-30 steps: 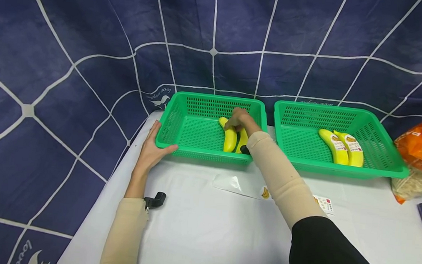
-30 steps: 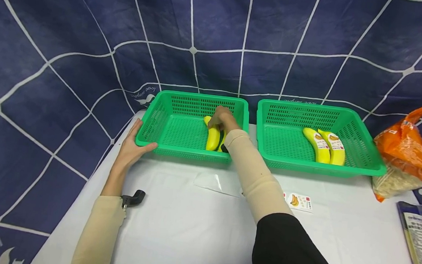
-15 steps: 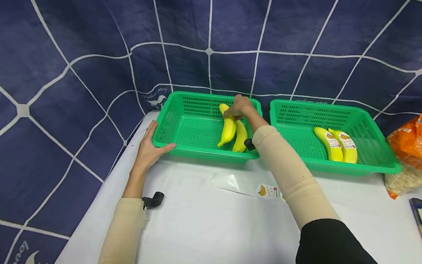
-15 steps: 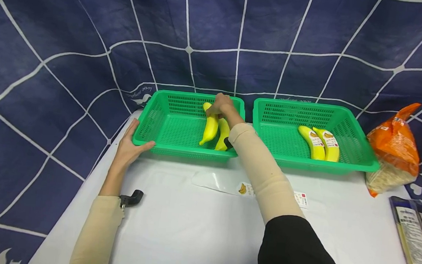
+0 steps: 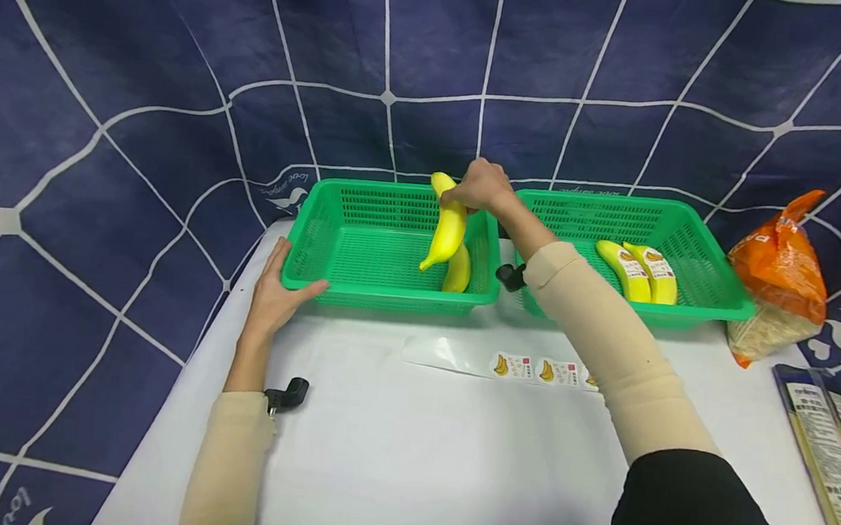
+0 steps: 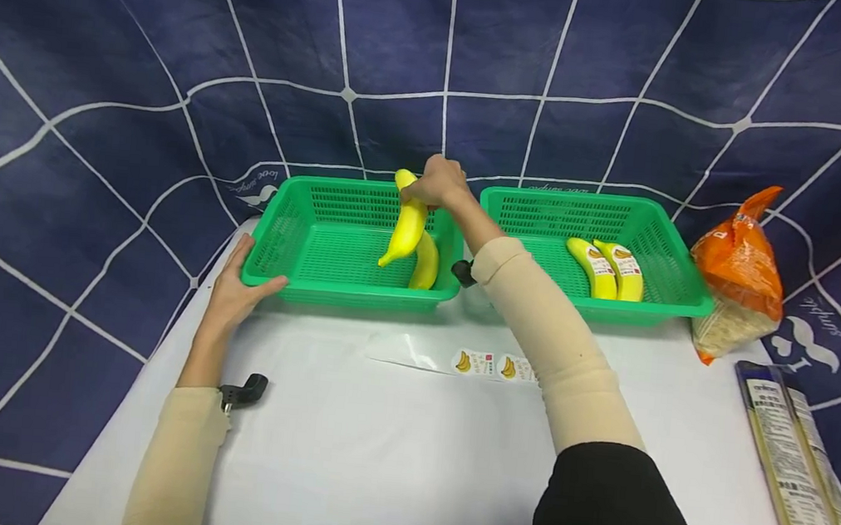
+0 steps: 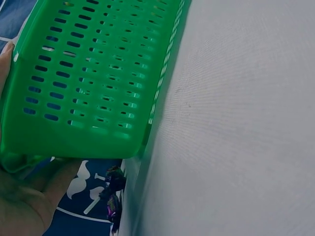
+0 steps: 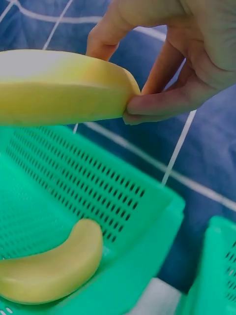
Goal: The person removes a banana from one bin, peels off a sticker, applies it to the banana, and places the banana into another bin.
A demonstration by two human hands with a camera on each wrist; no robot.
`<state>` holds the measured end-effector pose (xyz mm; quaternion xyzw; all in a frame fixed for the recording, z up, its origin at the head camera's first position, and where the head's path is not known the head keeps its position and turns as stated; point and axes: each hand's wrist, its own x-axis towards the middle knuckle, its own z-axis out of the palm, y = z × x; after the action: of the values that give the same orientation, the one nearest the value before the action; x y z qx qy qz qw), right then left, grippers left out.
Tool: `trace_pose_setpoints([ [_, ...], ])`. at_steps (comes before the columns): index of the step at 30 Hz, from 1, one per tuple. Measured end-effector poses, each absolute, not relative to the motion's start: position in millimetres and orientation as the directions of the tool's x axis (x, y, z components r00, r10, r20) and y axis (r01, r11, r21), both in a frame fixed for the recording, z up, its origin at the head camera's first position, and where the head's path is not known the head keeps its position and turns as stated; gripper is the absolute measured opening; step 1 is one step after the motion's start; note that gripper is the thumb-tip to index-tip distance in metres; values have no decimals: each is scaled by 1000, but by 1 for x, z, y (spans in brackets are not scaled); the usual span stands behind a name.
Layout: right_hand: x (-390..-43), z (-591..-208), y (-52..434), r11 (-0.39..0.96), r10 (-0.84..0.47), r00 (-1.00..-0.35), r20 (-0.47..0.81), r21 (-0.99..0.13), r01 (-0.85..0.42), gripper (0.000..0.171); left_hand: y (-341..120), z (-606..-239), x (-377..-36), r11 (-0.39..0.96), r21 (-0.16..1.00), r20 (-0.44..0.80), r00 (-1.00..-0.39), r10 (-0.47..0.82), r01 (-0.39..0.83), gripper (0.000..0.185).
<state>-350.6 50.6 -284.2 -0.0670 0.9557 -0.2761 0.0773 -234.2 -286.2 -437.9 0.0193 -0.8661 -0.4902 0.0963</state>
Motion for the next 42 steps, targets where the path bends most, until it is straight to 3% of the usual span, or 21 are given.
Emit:
trace_pose_setpoints([
  [9, -309, -263, 64, 826, -209, -975, -73, -547, -136, 34, -299, -439, -239, 523, 851, 132, -980, -150, 34, 105],
  [16, -261, -268, 80, 821, -230, -971, -57, -548, -162, 38, -304, -438, -240, 523, 852, 106, -984, -145, 15, 104],
  [20, -236, -276, 91, 812, -213, -973, -84, -569, -129, 30, -306, -436, -241, 509, 860, 106, -984, -147, 17, 103],
  [23, -222, -289, 98, 808, -213, -968, -133, -581, -98, 31, -308, -435, -241, 509, 861, 95, -985, -143, 9, 102],
  [31, -184, -335, 115, 787, -192, -942, -277, -616, 21, 57, -302, -435, -235, 543, 840, 107, -976, -189, -14, 104],
  [42, -143, -404, 132, 802, -214, -901, -377, -595, 59, 46, -296, -436, -228, 543, 839, 115, -966, -232, -31, 101],
])
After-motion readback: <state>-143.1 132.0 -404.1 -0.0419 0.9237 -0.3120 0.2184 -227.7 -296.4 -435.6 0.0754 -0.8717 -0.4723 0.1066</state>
